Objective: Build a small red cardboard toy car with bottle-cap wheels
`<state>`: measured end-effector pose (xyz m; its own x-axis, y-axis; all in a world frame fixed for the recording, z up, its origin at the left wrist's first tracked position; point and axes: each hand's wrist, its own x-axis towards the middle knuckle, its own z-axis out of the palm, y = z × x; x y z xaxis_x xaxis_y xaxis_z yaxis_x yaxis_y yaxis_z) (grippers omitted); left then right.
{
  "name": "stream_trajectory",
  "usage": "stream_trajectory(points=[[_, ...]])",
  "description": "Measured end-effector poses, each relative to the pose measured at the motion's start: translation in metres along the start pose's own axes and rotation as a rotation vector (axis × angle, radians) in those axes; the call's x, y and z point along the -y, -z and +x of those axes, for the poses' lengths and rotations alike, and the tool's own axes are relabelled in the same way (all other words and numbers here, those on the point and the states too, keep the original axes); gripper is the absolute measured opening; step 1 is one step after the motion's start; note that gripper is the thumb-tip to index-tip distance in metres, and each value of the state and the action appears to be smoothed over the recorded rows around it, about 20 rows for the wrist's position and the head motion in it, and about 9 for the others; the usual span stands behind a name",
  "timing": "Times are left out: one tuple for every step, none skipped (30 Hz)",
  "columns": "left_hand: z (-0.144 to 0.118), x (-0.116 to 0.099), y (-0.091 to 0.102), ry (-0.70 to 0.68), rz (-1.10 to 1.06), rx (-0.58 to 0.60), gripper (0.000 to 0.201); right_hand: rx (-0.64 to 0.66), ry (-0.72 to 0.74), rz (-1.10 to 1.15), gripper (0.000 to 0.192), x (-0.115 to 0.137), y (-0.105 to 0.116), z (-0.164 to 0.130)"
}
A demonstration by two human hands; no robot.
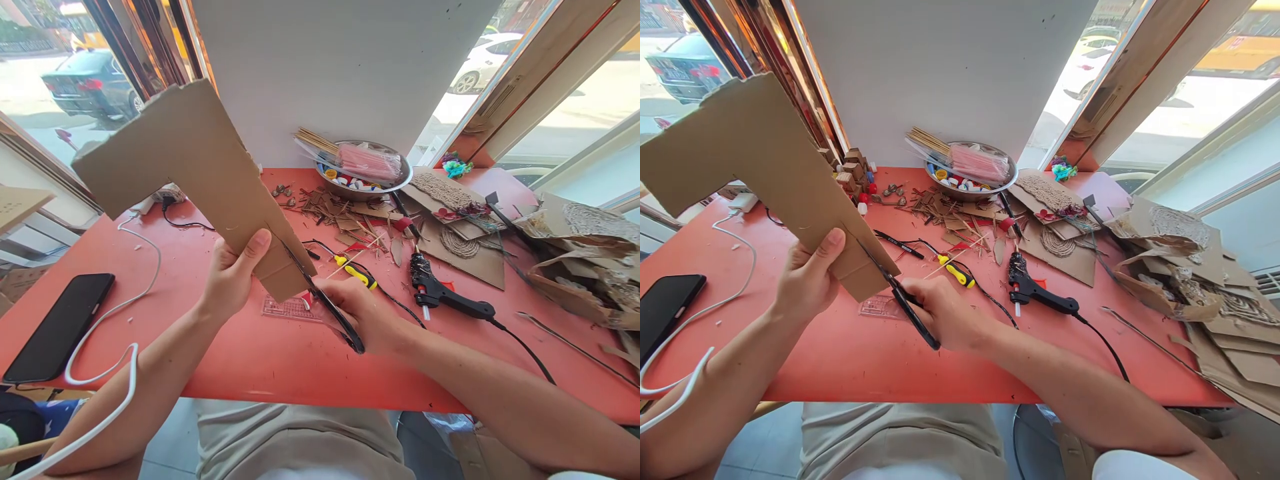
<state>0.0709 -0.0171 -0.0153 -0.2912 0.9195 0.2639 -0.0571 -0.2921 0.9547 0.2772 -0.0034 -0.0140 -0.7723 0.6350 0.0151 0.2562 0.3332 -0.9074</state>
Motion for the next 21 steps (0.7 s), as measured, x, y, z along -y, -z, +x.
stream_trajectory(points=[[-0.001, 0.0008, -0.0003, 0.0, -0.007, -0.011, 0.06, 0.01, 0.008, 0.052, 0.043, 0.0016, -0.0006, 0.0], [-0.0023, 0.0013, -0.0008, 0.002, -0.011, -0.016, 0.06, 0.014, 0.016, 0.091, 0.043, 0.0029, -0.001, 0.0], [-0.0037, 0.0015, -0.0013, 0.006, -0.014, -0.016, 0.06, 0.014, 0.016, 0.112, 0.044, 0.0042, -0.0013, -0.0002], [-0.0051, 0.0015, -0.0017, 0.014, -0.016, -0.013, 0.059, 0.007, 0.007, 0.121, 0.045, 0.0053, -0.0014, -0.0006], [-0.0064, 0.0014, -0.002, 0.021, -0.021, -0.009, 0.058, 0.001, -0.006, 0.124, 0.046, 0.0063, -0.0014, -0.001], [-0.0074, 0.0013, -0.0021, 0.025, -0.029, -0.005, 0.056, -0.003, -0.015, 0.122, 0.047, 0.007, -0.0013, -0.0015], [-0.0081, 0.0013, -0.0021, 0.025, -0.04, -0.002, 0.054, -0.008, -0.02, 0.119, 0.047, 0.0075, -0.0012, -0.0021], [-0.0085, 0.0013, -0.002, 0.021, -0.052, -0.001, 0.053, -0.011, -0.021, 0.114, 0.047, 0.0077, -0.0012, -0.0026], [-0.0087, 0.0013, -0.0019, 0.013, -0.064, -0.004, 0.052, -0.014, -0.016, 0.107, 0.047, 0.0074, -0.0012, -0.003], [-0.0086, 0.0013, -0.0017, 0.005, -0.074, -0.007, 0.051, -0.017, -0.011, 0.102, 0.046, 0.0068, -0.0014, -0.0034], [-0.0085, 0.0013, -0.0017, 0.003, -0.078, -0.009, 0.051, -0.022, -0.007, 0.097, 0.044, 0.0059, -0.0018, -0.0036], [-0.0083, 0.0011, -0.0017, 0.004, -0.077, -0.012, 0.05, -0.027, -0.005, 0.094, 0.044, 0.0049, -0.0022, -0.0038], [-0.0082, 0.0009, -0.0018, 0.009, -0.071, -0.015, 0.049, -0.032, -0.004, 0.095, 0.044, 0.0038, -0.0027, -0.0039], [-0.0082, 0.0005, -0.002, 0.016, -0.061, -0.019, 0.049, -0.038, 0.0, 0.097, 0.045, 0.0028, -0.0032, -0.0039], [-0.0082, 0.0, -0.0024, 0.022, -0.051, -0.022, 0.049, -0.044, 0.003, 0.099, 0.046, 0.002, -0.0038, -0.0038], [-0.0082, -0.0005, -0.0028, 0.024, -0.045, -0.026, 0.051, -0.047, 0.009, 0.101, 0.048, 0.0014, -0.0043, -0.0036], [-0.0082, -0.001, -0.0033, 0.022, -0.042, -0.027, 0.053, -0.051, 0.017, 0.105, 0.05, 0.0011, -0.0047, -0.0033], [-0.0082, -0.0015, -0.0038, 0.016, -0.042, -0.026, 0.054, -0.054, 0.023, 0.111, 0.051, 0.0012, -0.005, -0.0031], [-0.0082, -0.0018, -0.0044, 0.011, -0.041, -0.026, 0.055, -0.056, 0.022, 0.12, 0.052, 0.0015, -0.0051, -0.0029], [-0.0081, -0.002, -0.005, 0.006, -0.04, -0.028, 0.054, -0.056, 0.017, 0.127, 0.052, 0.0021, -0.0049, -0.0028], [-0.0081, -0.002, -0.0056, 0.004, -0.036, -0.032, 0.054, -0.053, 0.008, 0.134, 0.052, 0.003, -0.0046, -0.0028]])
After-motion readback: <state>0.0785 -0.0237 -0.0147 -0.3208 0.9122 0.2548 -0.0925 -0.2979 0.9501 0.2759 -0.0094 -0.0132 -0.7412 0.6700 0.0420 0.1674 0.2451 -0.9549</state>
